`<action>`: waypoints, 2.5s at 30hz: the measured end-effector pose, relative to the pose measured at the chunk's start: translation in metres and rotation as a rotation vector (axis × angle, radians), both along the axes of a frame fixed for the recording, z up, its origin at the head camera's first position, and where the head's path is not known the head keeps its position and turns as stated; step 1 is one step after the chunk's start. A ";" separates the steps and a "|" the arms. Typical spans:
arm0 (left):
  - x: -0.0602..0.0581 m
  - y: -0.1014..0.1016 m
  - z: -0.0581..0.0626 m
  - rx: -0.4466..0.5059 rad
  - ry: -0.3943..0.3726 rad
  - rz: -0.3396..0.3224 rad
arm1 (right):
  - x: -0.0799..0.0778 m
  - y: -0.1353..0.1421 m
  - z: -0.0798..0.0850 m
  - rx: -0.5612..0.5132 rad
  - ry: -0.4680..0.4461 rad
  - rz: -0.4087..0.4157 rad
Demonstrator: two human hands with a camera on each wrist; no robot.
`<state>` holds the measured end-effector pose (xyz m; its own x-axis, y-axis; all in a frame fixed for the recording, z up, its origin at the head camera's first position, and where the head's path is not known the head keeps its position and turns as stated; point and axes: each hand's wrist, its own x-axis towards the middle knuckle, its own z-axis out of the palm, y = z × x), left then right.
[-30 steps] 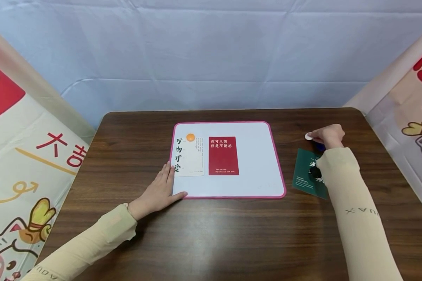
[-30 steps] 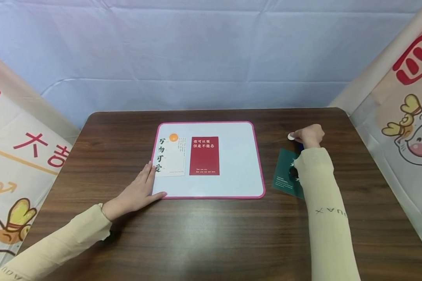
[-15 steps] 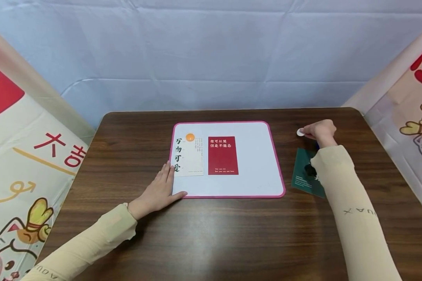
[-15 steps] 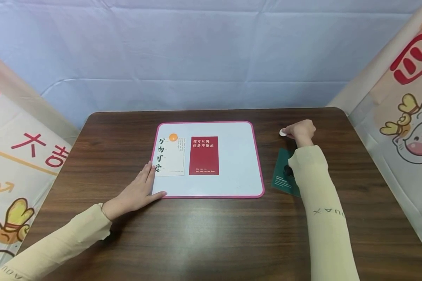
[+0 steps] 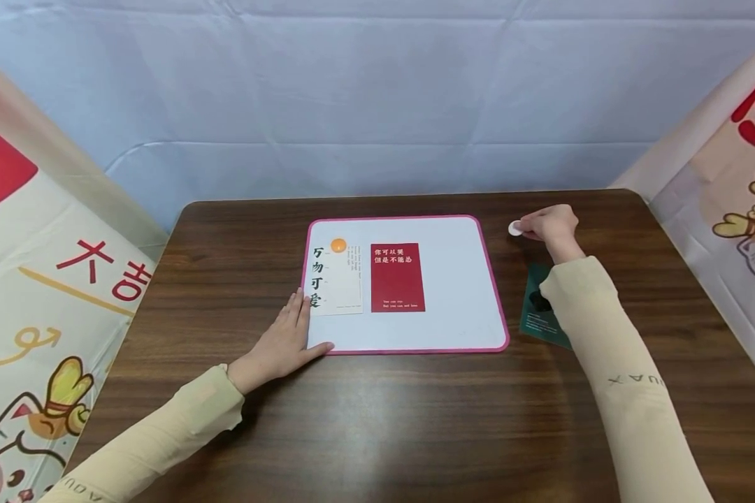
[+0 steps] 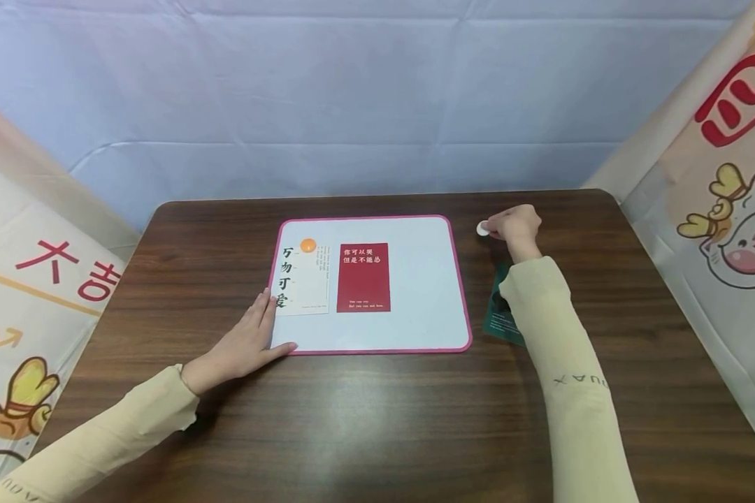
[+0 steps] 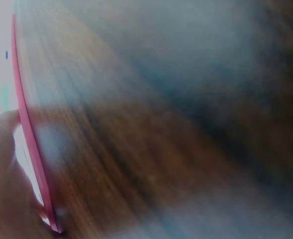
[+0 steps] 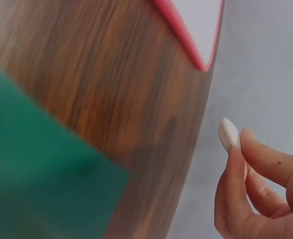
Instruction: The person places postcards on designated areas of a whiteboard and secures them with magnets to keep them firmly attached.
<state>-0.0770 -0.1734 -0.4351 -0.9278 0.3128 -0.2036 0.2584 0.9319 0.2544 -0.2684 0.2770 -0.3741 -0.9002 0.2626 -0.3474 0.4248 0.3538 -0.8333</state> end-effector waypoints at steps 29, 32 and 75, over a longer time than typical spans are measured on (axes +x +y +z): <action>0.001 0.001 0.002 -0.005 0.011 -0.010 | 0.004 -0.074 0.016 0.051 0.088 0.119; 0.001 0.001 0.002 -0.004 0.010 -0.008 | 0.004 -0.082 0.016 0.086 0.100 0.137; 0.000 0.000 -0.001 0.004 0.006 -0.009 | 0.002 -0.159 -0.014 -0.001 0.004 0.168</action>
<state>-0.0768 -0.1737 -0.4358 -0.9261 0.3220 -0.1968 0.2685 0.9286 0.2561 -0.2665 0.1177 -0.3883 -0.9327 0.1078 -0.3441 0.3565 0.4191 -0.8350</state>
